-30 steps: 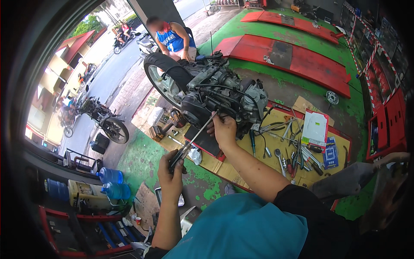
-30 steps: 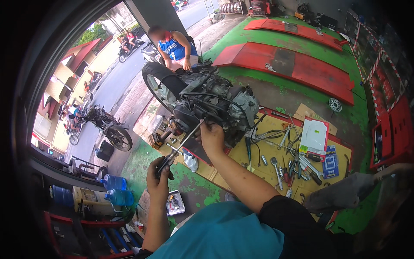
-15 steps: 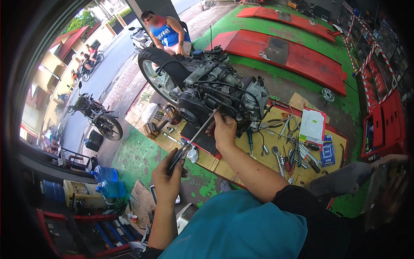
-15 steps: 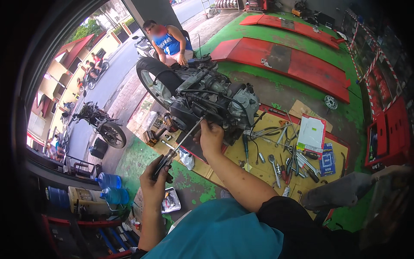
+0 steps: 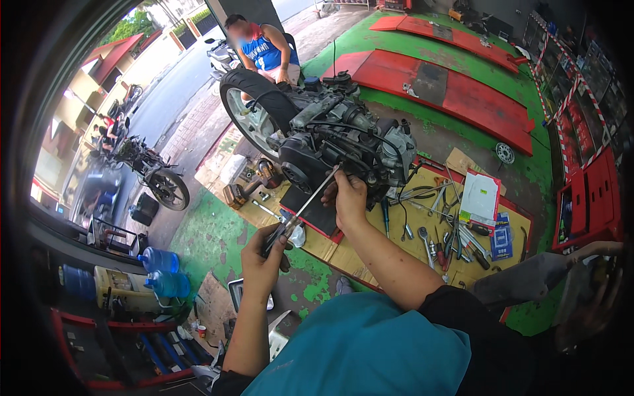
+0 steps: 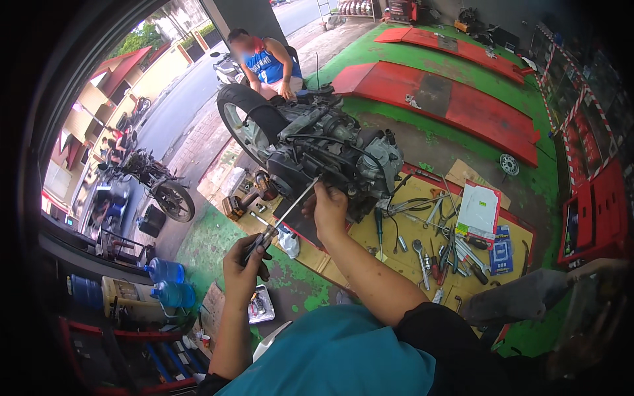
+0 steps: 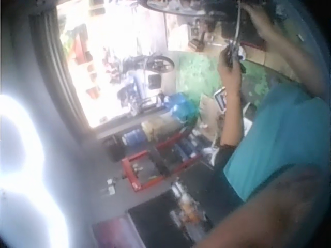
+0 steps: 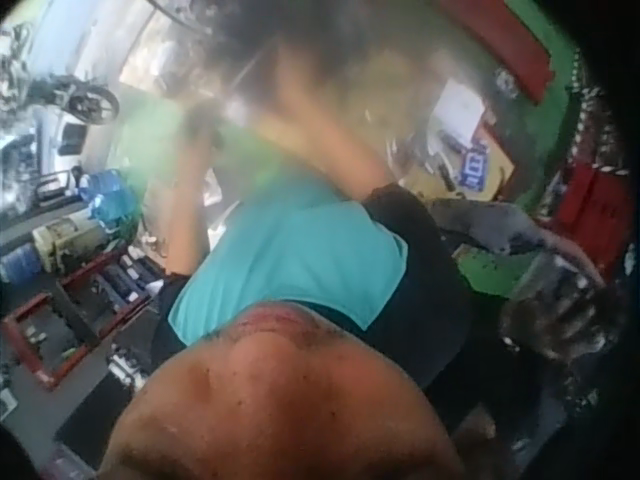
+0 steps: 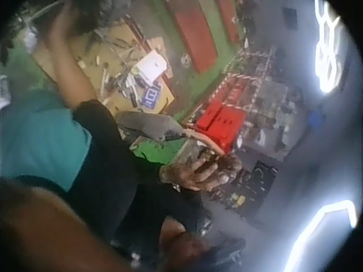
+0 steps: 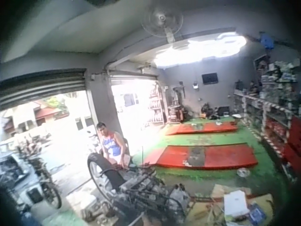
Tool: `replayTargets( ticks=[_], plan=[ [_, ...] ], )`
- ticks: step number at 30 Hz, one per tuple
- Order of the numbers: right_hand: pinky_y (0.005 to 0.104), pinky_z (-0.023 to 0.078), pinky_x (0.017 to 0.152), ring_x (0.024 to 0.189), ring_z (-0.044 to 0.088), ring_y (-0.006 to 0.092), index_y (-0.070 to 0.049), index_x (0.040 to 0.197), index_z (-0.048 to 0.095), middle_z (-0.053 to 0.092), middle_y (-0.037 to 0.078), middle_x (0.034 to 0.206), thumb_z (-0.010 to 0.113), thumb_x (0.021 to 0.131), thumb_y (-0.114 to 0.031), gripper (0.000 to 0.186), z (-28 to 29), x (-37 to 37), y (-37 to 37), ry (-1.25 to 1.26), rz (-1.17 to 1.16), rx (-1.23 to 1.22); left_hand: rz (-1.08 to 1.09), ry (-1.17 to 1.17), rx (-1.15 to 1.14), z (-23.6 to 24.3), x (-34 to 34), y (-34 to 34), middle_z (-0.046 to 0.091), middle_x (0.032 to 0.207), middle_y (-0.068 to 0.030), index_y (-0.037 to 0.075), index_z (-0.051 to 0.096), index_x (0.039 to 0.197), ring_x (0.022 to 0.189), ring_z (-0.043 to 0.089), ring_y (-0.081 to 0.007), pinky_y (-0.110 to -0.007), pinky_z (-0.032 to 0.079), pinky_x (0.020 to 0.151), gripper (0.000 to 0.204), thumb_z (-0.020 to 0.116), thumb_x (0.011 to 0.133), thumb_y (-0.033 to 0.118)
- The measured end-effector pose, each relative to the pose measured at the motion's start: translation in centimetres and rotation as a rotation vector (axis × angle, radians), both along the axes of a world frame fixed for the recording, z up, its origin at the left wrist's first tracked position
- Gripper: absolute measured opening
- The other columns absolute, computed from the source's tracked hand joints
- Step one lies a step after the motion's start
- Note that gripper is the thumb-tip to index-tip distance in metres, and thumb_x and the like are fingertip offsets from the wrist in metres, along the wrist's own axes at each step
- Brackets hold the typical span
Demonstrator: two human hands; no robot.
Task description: The person uses a ratchet to loosen bolts on a motorcycle engine mounted on a stand. They then remove a black plastic cover and hand it to a coworker, who assists in lifting the engine to access the underside.
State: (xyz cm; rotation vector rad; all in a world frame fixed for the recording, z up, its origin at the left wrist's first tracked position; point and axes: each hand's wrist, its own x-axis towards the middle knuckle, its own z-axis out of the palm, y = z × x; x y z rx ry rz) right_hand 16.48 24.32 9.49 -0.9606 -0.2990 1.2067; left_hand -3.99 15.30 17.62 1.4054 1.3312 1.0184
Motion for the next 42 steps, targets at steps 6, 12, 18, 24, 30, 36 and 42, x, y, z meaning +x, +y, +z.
replayTargets(
  ticks=[6,12,18,24,30,36,42],
  plan=[
    [0.0298,0.048,0.046,0.053,0.061,0.0157,-0.003,0.106,0.069,0.062,0.004,0.068,0.060,0.108,-0.034,0.033,-0.4,-0.2,-0.3,0.006,-0.001,0.050,-0.017,-0.180,-0.248,1.3,0.1,0.2,0.061,0.064,-0.0090,0.000,0.067,0.114,0.037,0.048,-0.0130,-0.028,0.037,0.034,0.034,0.055,0.109,0.031],
    [0.0295,0.049,0.047,0.052,0.059,0.0159,-0.004,0.099,0.065,0.062,0.005,0.067,0.062,0.108,-0.035,0.032,-0.8,-0.1,-0.2,-0.054,-0.019,0.065,-0.032,-0.398,-0.552,2.7,0.4,0.2,0.049,0.052,-0.0042,0.003,0.063,0.101,0.032,0.037,-0.0109,-0.027,0.028,0.030,0.037,0.053,0.109,0.038],
    [0.0298,0.049,0.046,0.050,0.058,0.0153,-0.005,0.094,0.061,0.062,0.005,0.066,0.065,0.107,-0.035,0.033,-0.6,0.0,-0.5,-0.079,-0.042,0.075,-0.102,-0.082,-0.268,0.6,-0.8,1.9,0.056,0.059,-0.0037,0.002,0.070,0.117,0.039,0.044,-0.0104,-0.027,0.033,0.039,0.031,0.062,0.106,0.030],
    [0.0299,0.050,0.046,0.050,0.058,0.0152,-0.005,0.094,0.061,0.062,0.005,0.067,0.066,0.107,-0.034,0.032,-0.4,-0.1,-0.4,-0.081,-0.051,0.065,-0.126,0.485,0.359,-0.5,-0.9,2.2,0.068,0.079,-0.0072,0.007,0.073,0.129,0.066,0.065,-0.0209,-0.032,0.049,0.060,0.036,0.076,0.094,0.015],
    [0.0324,0.058,0.061,0.074,0.071,0.0185,-0.004,0.107,0.066,0.071,0.008,0.089,0.066,0.106,-0.032,0.028,0.8,-1.1,-3.0,0.162,0.200,0.184,-0.110,0.814,0.879,-0.9,0.0,2.2,0.070,0.097,-0.0101,0.013,0.078,0.121,0.083,0.069,-0.0291,-0.038,0.055,0.068,0.042,0.080,0.081,0.004],
    [0.0369,0.062,0.082,0.096,0.075,0.0253,-0.001,0.126,0.065,0.074,0.013,0.106,0.064,0.107,-0.036,0.040,2.0,-2.0,-3.0,0.268,0.301,0.092,-0.081,0.662,0.760,0.2,0.4,1.4,0.073,0.103,-0.0144,0.007,0.067,0.136,0.083,0.073,-0.0287,-0.038,0.059,0.069,0.056,0.085,0.085,0.018],
    [0.0412,0.063,0.088,0.104,0.074,0.0282,0.001,0.132,0.063,0.074,0.018,0.116,0.058,0.110,-0.030,0.038,3.2,-1.3,-3.2,0.413,0.327,0.225,-0.130,-0.425,-0.416,1.1,-2.2,-0.2,0.071,0.103,-0.0213,-0.002,0.048,0.151,0.068,0.074,-0.0308,-0.037,0.064,0.067,0.064,0.060,0.107,0.042]
  ],
)
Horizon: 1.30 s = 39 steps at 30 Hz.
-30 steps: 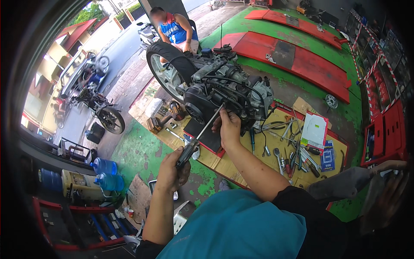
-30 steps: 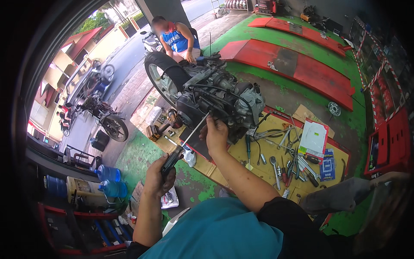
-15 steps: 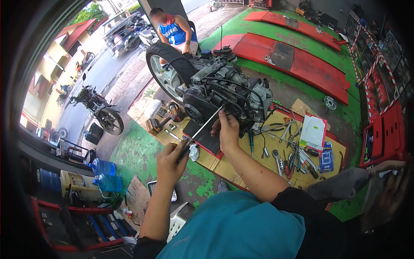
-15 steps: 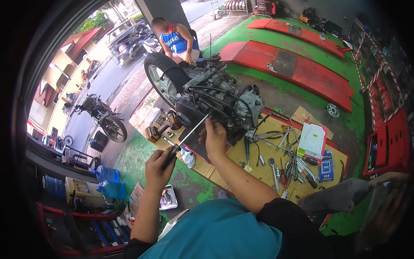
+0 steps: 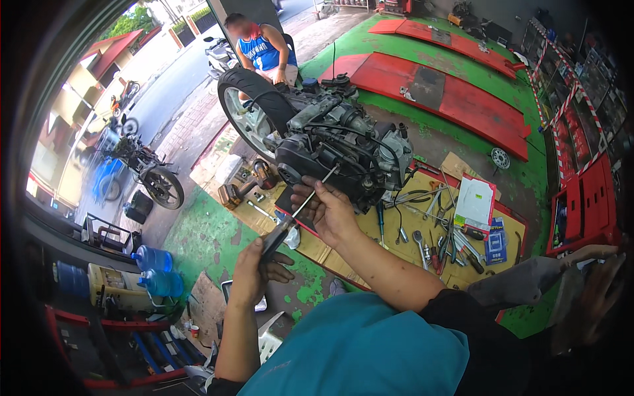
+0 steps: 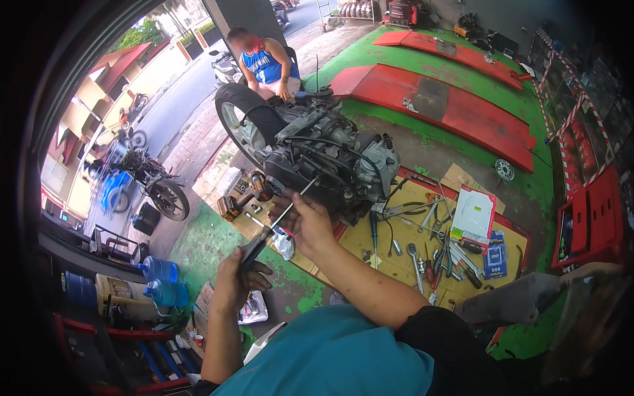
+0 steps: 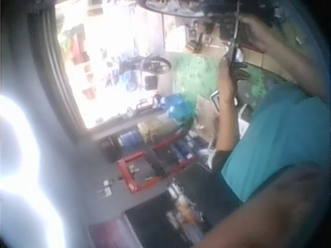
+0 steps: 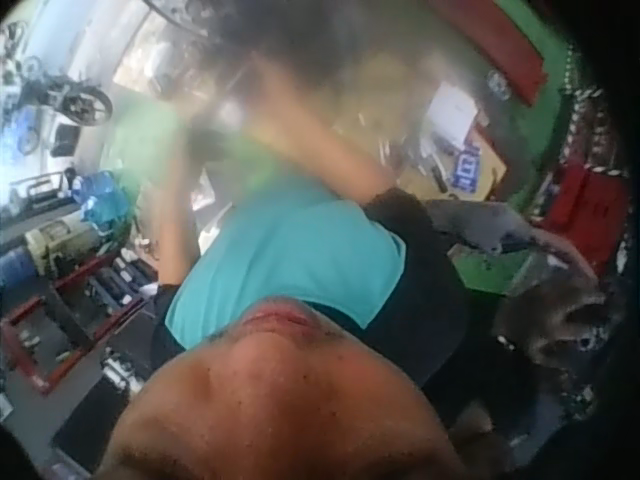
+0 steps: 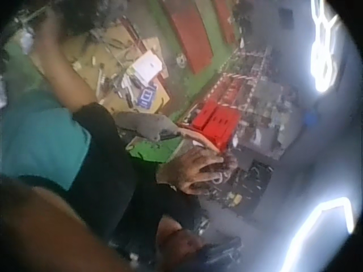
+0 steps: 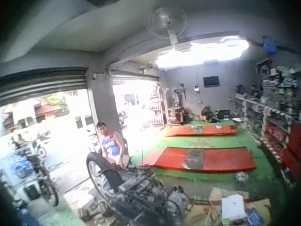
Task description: The person uses a ratchet to loosen bolts on a motorcycle engine mounted on a stand. They then remove a black plastic cover and hand it to a coworker, who assists in lifting the engine to access the underside.
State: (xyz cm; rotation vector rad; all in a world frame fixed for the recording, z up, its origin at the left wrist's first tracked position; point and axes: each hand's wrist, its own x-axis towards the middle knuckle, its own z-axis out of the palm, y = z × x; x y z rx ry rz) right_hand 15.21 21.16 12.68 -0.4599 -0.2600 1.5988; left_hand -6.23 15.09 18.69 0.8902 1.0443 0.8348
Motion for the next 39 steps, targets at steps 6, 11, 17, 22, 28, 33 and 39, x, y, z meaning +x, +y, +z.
replayTargets(
  ticks=[6,11,17,22,28,33,39],
  plan=[
    [0.0422,0.065,0.081,0.095,0.076,0.0276,-0.001,0.122,0.065,0.075,0.016,0.108,0.063,0.108,-0.028,0.031,-1.3,-0.4,0.3,-0.050,-0.045,-0.062,-0.027,0.810,1.016,-0.9,0.3,0.0,0.070,0.115,-0.0147,-0.001,0.070,0.129,0.098,0.074,-0.0271,-0.035,0.060,0.079,0.038,0.072,0.090,-0.002],
    [0.0411,0.065,0.076,0.087,0.076,0.0260,-0.002,0.115,0.064,0.075,0.013,0.101,0.067,0.106,-0.027,0.026,-2.0,-0.6,0.5,-0.015,-0.084,-0.062,0.110,0.554,0.859,1.3,2.1,-0.8,0.072,0.118,-0.0159,0.000,0.064,0.138,0.102,0.073,-0.0275,-0.035,0.059,0.084,0.052,0.074,0.087,-0.005],
    [0.0387,0.063,0.081,0.094,0.075,0.0255,-0.003,0.116,0.065,0.075,0.013,0.103,0.066,0.106,-0.027,0.026,0.2,-0.5,-0.4,0.017,-0.092,-0.057,0.076,0.103,0.163,0.9,0.4,-0.8,0.073,0.116,-0.0195,-0.003,0.050,0.152,0.090,0.076,-0.0260,-0.035,0.062,0.079,0.058,0.067,0.097,-0.003],
    [0.0379,0.062,0.082,0.095,0.075,0.0261,-0.003,0.123,0.064,0.074,0.013,0.105,0.065,0.107,-0.031,0.032,-0.3,-1.2,-0.2,-0.075,-0.023,-0.081,-0.069,0.929,1.376,-0.5,0.4,0.3,0.071,0.127,-0.0208,0.006,0.063,0.143,0.107,0.075,-0.0325,-0.042,0.061,0.090,0.055,0.064,0.090,-0.012],
    [0.0413,0.063,0.087,0.098,0.075,0.0277,-0.001,0.127,0.063,0.075,0.013,0.107,0.064,0.107,-0.034,0.039,-0.9,-0.9,-0.3,-0.011,-0.019,-0.044,0.092,0.279,0.581,0.2,1.9,-1.3,0.073,0.119,-0.0190,0.004,0.042,0.157,0.102,0.075,-0.0370,-0.044,0.062,0.092,0.078,0.078,0.087,0.003],
    [0.0440,0.062,0.090,0.101,0.075,0.0284,0.000,0.126,0.063,0.075,0.015,0.107,0.064,0.107,-0.034,0.040,0.8,-0.9,-1.2,0.064,-0.017,-0.025,0.058,0.229,0.344,-1.2,0.6,-1.1,0.074,0.115,-0.0208,-0.003,0.060,0.141,0.088,0.077,-0.0287,-0.035,0.062,0.082,0.047,0.071,0.096,0.002],
    [0.0447,0.061,0.091,0.101,0.074,0.0297,0.001,0.124,0.066,0.075,0.016,0.104,0.063,0.107,-0.036,0.040,-0.7,-1.5,-1.4,-0.174,0.005,-0.095,-0.157,0.968,1.432,-1.1,0.7,-0.1,0.070,0.130,-0.0156,0.005,0.069,0.135,0.114,0.069,-0.0327,-0.044,0.055,0.100,0.055,0.078,0.082,-0.002]
  ],
)
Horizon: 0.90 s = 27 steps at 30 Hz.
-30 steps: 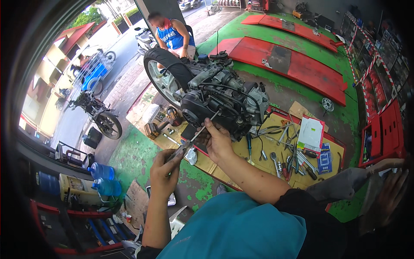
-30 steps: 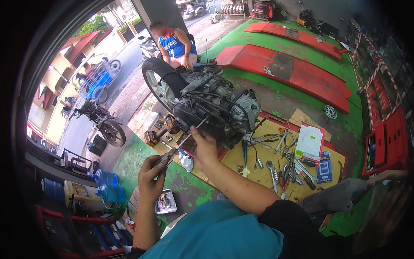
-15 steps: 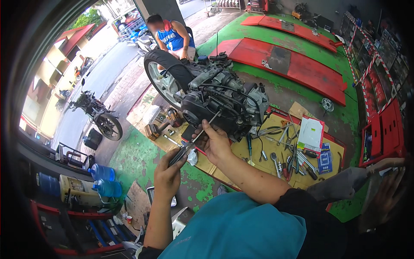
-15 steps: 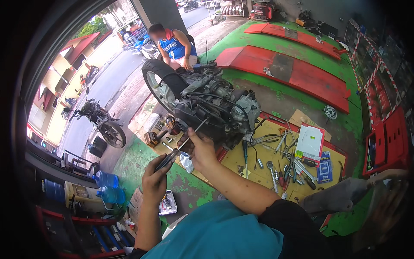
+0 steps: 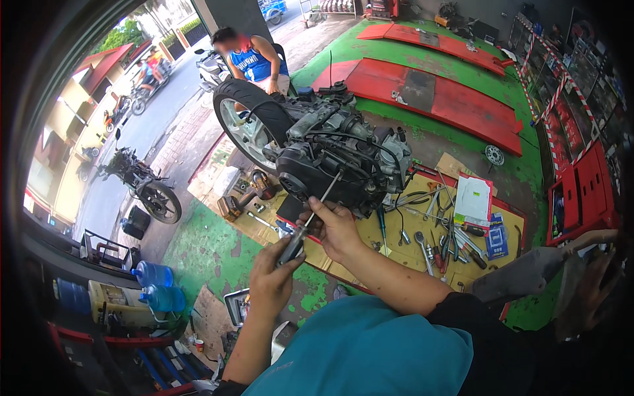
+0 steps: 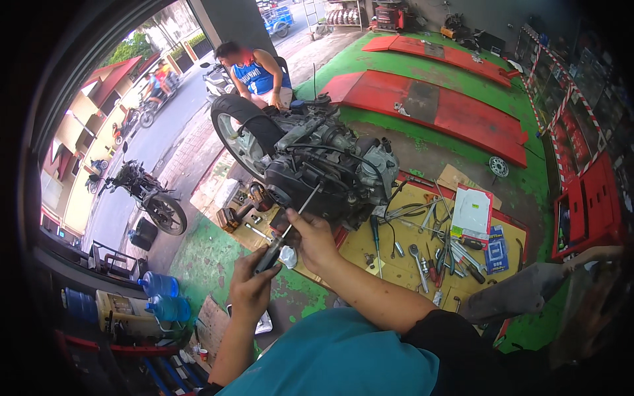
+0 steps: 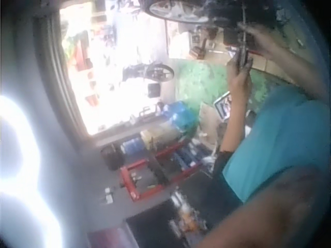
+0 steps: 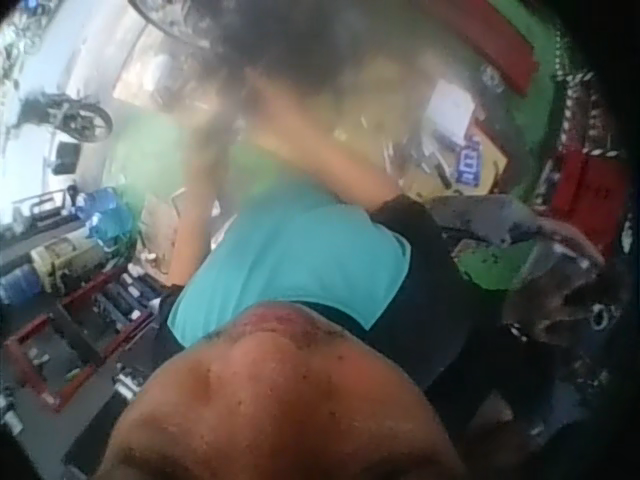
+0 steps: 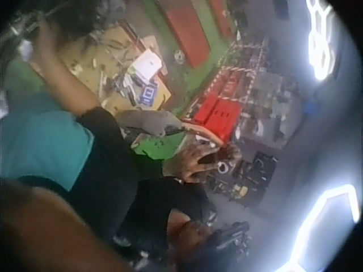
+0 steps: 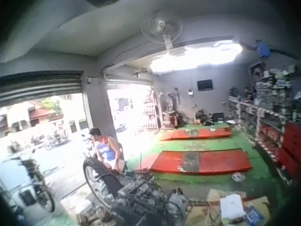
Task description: The person uses a ratchet to loosen bolts on a motorcycle engine mounted on a stand. They then remove a black plastic cover and hand it to a coworker, who assists in lifting the engine to access the underside.
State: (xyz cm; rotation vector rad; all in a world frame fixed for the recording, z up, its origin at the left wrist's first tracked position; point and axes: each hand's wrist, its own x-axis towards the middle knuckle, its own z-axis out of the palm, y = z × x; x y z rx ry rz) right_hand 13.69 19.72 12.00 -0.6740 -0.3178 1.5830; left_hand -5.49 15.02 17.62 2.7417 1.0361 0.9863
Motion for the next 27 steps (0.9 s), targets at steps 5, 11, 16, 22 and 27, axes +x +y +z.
replayTargets(
  ticks=[5,11,16,22,27],
  plan=[
    [0.0457,0.060,0.093,0.103,0.074,0.0290,0.000,0.128,0.064,0.075,0.015,0.106,0.058,0.109,-0.038,0.043,0.1,0.0,-0.2,0.113,0.037,0.055,0.095,-0.606,-0.724,0.2,1.1,-0.9,0.070,0.123,-0.0236,0.003,0.037,0.158,0.107,0.073,-0.0376,-0.043,0.060,0.091,0.084,0.082,0.088,0.011],
    [0.0434,0.056,0.099,0.114,0.071,0.0258,-0.003,0.146,0.055,0.072,0.015,0.123,0.049,0.113,-0.040,0.050,-0.4,0.0,-0.7,0.106,0.100,0.152,0.053,-0.654,-1.360,0.2,-1.7,0.7,0.075,0.105,-0.0253,0.002,0.055,0.148,0.087,0.077,-0.0358,-0.042,0.063,0.076,0.063,0.080,0.092,0.017],
    [0.0352,0.054,0.094,0.110,0.067,0.0153,-0.005,0.138,0.063,0.072,0.007,0.121,0.064,0.106,-0.044,0.051,-0.8,-2.3,-3.5,-0.300,0.293,0.195,0.041,-0.044,-0.285,-0.2,-2.1,1.7,0.073,0.103,-0.0179,-0.001,0.068,0.134,0.080,0.075,-0.0337,-0.038,0.060,0.074,0.063,0.087,0.076,0.013],
    [0.0361,0.055,0.091,0.107,0.068,0.0158,-0.006,0.130,0.065,0.074,0.007,0.113,0.066,0.104,-0.049,0.051,-1.1,-2.4,-4.1,-0.465,0.341,0.172,-0.047,-0.156,-0.603,2.3,-2.7,3.1,0.077,0.094,-0.0137,0.000,0.070,0.133,0.078,0.075,-0.0245,-0.035,0.059,0.074,0.066,0.086,0.071,0.013],
    [0.0497,0.061,0.088,0.112,0.071,0.0331,-0.014,0.146,0.048,0.069,0.017,0.124,0.047,0.110,-0.054,0.054,2.1,-2.4,-6.0,0.026,0.469,0.037,-0.082,-0.191,-0.452,4.5,-2.9,10.8,0.075,0.104,-0.0121,0.005,0.068,0.138,0.093,0.070,-0.0238,-0.037,0.054,0.090,0.062,0.084,0.080,0.019]
  ],
)
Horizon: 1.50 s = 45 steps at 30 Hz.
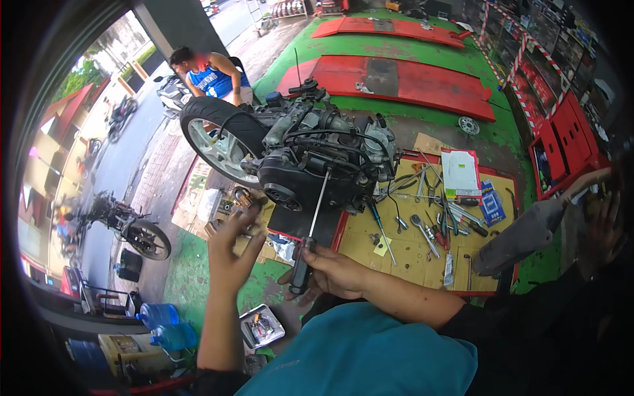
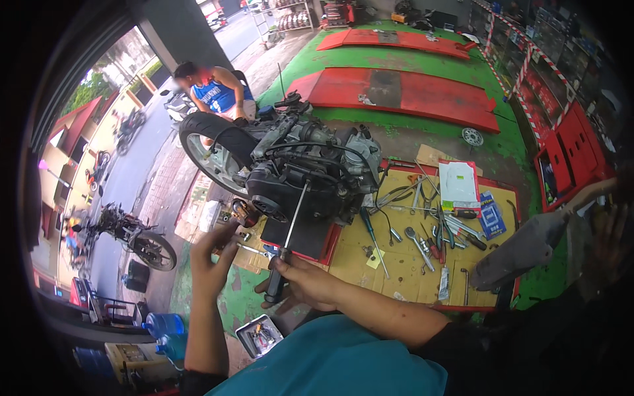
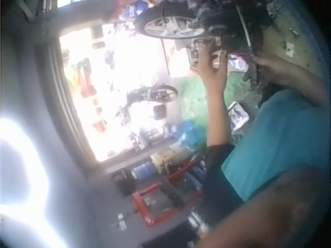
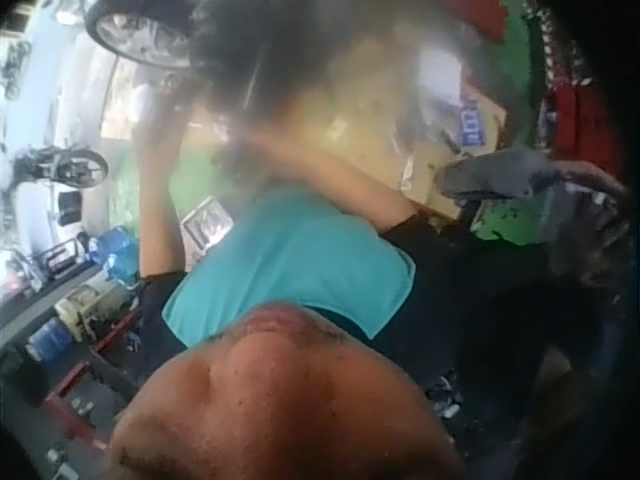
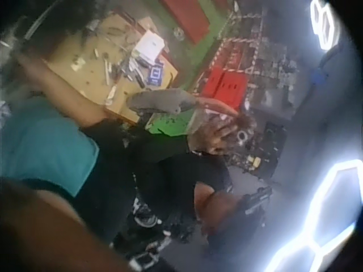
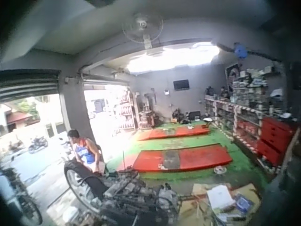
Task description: The person uses a ratchet to loosen bolts on a motorcycle engine mounted on a stand. They then remove a black plastic cover and hand it to a coworker, who assists in lifting the engine to access the underside.
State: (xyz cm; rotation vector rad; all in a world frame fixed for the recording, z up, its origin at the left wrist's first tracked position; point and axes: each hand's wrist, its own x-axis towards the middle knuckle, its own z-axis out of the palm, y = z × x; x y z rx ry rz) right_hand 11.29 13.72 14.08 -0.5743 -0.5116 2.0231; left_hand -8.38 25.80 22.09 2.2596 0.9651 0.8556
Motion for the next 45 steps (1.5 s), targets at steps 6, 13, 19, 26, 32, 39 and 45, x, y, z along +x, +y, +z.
replayTargets(
  ticks=[6,13,19,26,32,39,45],
  plan=[
    [0.0474,0.060,0.078,0.097,0.071,0.0342,-0.018,0.155,0.027,0.060,0.018,0.127,0.049,0.111,-0.048,0.058,0.4,1.5,-2.0,0.003,-0.020,0.044,-0.450,0.062,0.421,2.2,9.5,14.5,0.064,0.140,-0.0179,0.005,0.058,0.148,0.132,0.060,-0.0330,-0.045,0.045,0.114,0.088,0.093,0.069,0.023],
    [0.0387,0.054,0.081,0.101,0.063,0.0223,-0.006,0.151,0.024,0.056,0.016,0.124,0.075,0.093,-0.005,0.077,5.8,-2.2,-6.0,-0.514,-0.517,-0.059,-0.891,0.209,-0.073,0.0,14.8,20.3,0.075,0.118,-0.0174,-0.002,0.062,0.140,0.106,0.071,-0.0258,-0.035,0.052,0.100,0.087,0.098,0.065,0.023],
    [0.0365,0.050,0.098,0.115,0.061,0.0276,0.000,0.148,0.041,0.057,0.018,0.128,0.072,0.091,-0.003,0.064,5.8,-12.6,-2.4,-1.320,-1.078,-0.281,-0.895,0.210,0.033,-0.4,16.3,20.6,0.078,0.104,-0.0187,-0.001,0.070,0.130,0.095,0.076,-0.0262,-0.037,0.056,0.089,0.076,0.098,0.065,0.026],
    [0.0399,0.059,0.080,0.094,0.071,0.0400,0.002,0.137,0.062,0.068,0.020,0.115,0.068,0.098,-0.008,0.040,5.4,-16.0,2.7,-2.228,-1.246,-0.416,-0.899,0.106,-0.043,-2.2,16.6,21.3,0.080,0.098,-0.0165,0.001,0.077,0.116,0.088,0.077,-0.0274,-0.037,0.057,0.084,0.062,0.097,0.064,0.028],
    [0.0311,0.046,0.050,0.060,0.057,0.0165,0.000,0.133,0.062,0.070,0.013,0.102,0.067,0.102,-0.014,0.035,4.4,-16.0,3.1,-0.352,-1.630,-0.462,-0.924,0.073,-0.012,-2.6,16.8,21.4,0.079,0.098,-0.0166,0.002,0.078,0.115,0.089,0.076,-0.0297,-0.039,0.057,0.084,0.061,0.096,0.064,0.030],
    [0.0263,0.044,0.052,0.069,0.059,0.0109,-0.003,0.122,0.055,0.068,0.009,0.105,0.071,0.100,-0.018,0.031,4.0,-16.6,3.5,-0.654,-1.614,-0.526,-0.922,0.090,-0.025,-2.5,16.5,21.2,0.077,0.107,-0.0185,0.003,0.076,0.121,0.100,0.074,-0.0358,-0.042,0.056,0.089,0.067,0.095,0.064,0.034],
    [0.0355,0.052,0.060,0.068,0.062,0.0155,0.000,0.128,0.062,0.070,0.014,0.099,0.071,0.097,-0.012,0.034,4.1,-16.7,4.7,-2.213,-1.401,-0.491,-0.960,0.070,0.068,-2.7,16.1,21.7,0.075,0.118,-0.0190,0.003,0.070,0.128,0.110,0.071,-0.0365,-0.043,0.055,0.095,0.074,0.095,0.064,0.029]
  ],
)
